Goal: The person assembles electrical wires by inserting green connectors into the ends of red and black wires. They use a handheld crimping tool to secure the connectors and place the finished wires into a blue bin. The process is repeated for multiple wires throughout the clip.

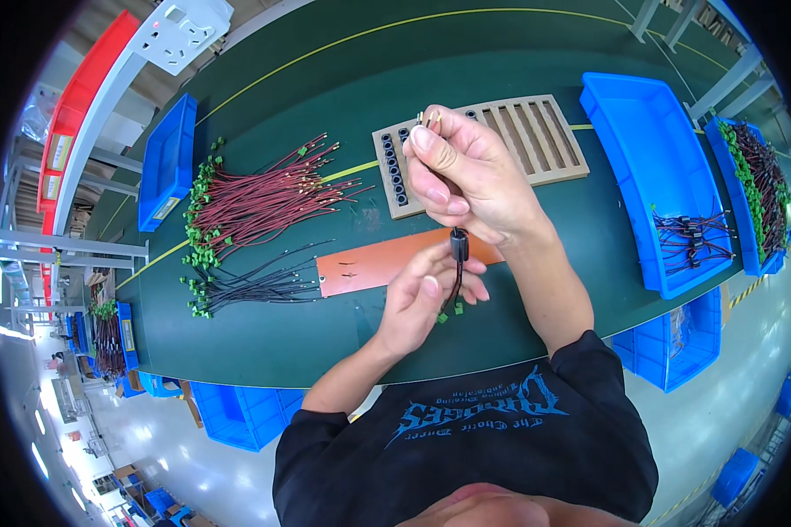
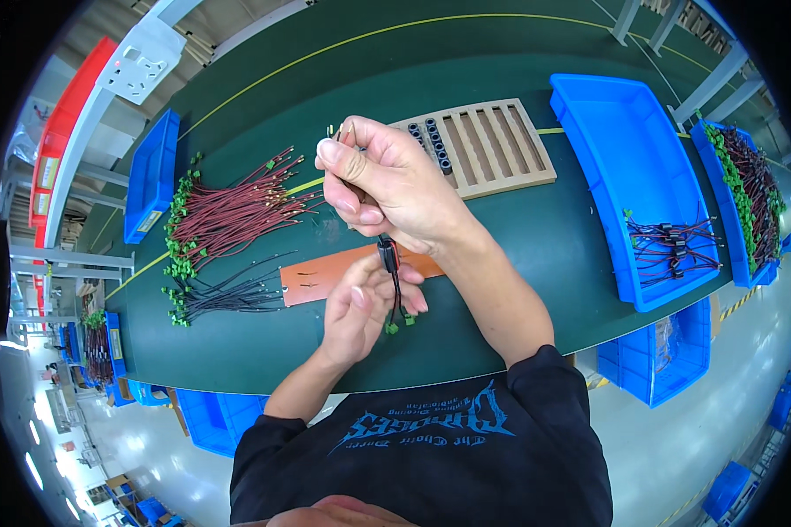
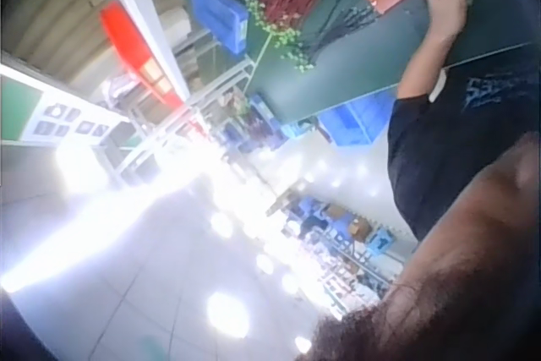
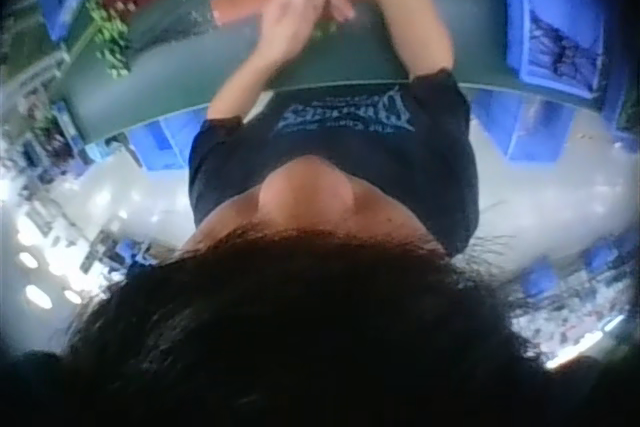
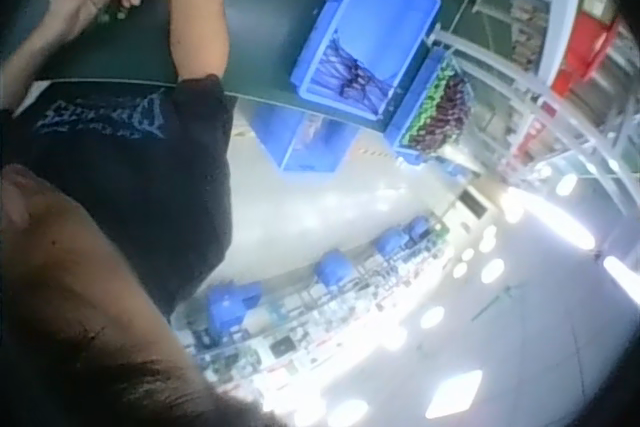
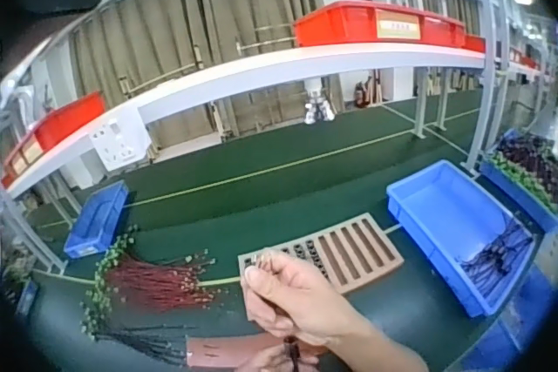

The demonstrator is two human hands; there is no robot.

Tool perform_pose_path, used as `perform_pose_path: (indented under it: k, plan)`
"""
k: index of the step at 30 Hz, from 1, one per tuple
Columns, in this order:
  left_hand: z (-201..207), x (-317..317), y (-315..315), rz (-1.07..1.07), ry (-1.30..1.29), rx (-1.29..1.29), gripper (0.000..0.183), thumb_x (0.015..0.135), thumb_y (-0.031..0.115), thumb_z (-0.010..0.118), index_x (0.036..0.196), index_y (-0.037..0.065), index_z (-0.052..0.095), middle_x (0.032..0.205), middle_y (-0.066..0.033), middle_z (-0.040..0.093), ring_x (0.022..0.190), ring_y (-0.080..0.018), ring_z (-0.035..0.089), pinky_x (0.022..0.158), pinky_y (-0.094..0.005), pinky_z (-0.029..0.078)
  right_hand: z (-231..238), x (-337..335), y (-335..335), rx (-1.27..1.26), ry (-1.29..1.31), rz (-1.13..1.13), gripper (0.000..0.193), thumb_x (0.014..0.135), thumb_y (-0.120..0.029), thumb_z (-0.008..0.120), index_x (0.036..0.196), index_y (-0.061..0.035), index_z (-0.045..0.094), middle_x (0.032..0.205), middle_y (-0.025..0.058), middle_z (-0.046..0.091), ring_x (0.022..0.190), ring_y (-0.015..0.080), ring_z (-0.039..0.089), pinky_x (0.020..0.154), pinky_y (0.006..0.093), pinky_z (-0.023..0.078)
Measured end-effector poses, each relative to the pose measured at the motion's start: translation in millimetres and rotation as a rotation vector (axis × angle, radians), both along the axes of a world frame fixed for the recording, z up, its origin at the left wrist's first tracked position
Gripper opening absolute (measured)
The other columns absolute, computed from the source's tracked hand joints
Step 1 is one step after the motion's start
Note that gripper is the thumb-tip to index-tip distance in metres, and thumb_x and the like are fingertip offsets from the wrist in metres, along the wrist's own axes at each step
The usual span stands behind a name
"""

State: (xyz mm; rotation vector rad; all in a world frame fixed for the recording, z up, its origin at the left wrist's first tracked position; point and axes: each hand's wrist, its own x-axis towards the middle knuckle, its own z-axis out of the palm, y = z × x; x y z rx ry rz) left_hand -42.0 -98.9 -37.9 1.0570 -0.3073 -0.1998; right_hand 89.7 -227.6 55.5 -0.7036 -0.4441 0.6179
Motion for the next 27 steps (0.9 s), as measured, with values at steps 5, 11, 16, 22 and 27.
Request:
perform_pose_path:
  k: [5,11,16,22,27]
  plan:
    - [11,15,4,0.043,0.026,0.086,0.053,0.108,0.033,0.056,0.142,-0.007,0.047,0.117,-0.0204,0.066,0.093,-0.0270,0.070,0.082,-0.0378,0.055,4,-6,1,-0.144,-0.075,-0.048,0.023,0.107,-0.025,0.060,0.097,-0.0051,0.053,0.066,0.0051,0.060,0.051,0.0081,0.051,0.043,0.0208,0.036]
    - [10,16,7,0.123,0.118,0.104,0.036,0.101,0.014,0.068,0.128,-0.007,0.061,0.097,-0.0174,0.072,0.074,-0.0210,0.069,0.068,-0.0300,0.055,-12,1,1,-0.317,-0.349,-0.241,0.023,0.103,-0.024,0.066,0.092,-0.0049,0.059,0.080,0.0097,0.074,0.070,0.0079,0.064,0.064,0.0251,0.050]
    - [14,16,12,0.073,0.187,0.042,0.025,0.099,0.011,0.068,0.117,-0.007,0.067,0.093,-0.0175,0.072,0.069,-0.0199,0.067,0.063,-0.0298,0.054,-18,1,-4,-0.323,-0.349,-0.281,0.020,0.102,-0.021,0.068,0.094,-0.0037,0.062,0.083,0.0071,0.073,0.074,0.0086,0.064,0.068,0.0257,0.050]
    - [11,22,14,0.035,0.216,0.135,0.019,0.100,0.011,0.067,0.107,-0.007,0.069,0.091,-0.0162,0.072,0.065,-0.0179,0.065,0.060,-0.0287,0.054,-51,-20,-37,-0.588,-0.764,-0.251,0.017,0.101,-0.015,0.065,0.095,0.0011,0.068,0.100,0.0092,0.067,0.095,0.0186,0.063,0.085,0.0332,0.051]
    - [3,15,7,-0.058,0.214,0.258,0.018,0.101,0.011,0.066,0.103,-0.007,0.067,0.091,-0.0159,0.073,0.067,-0.0169,0.068,0.061,-0.0270,0.055,-58,-52,-57,-0.715,-0.749,-0.303,0.022,0.104,-0.014,0.059,0.097,0.0037,0.071,0.095,0.0097,0.066,0.088,0.0172,0.064,0.076,0.0314,0.052]
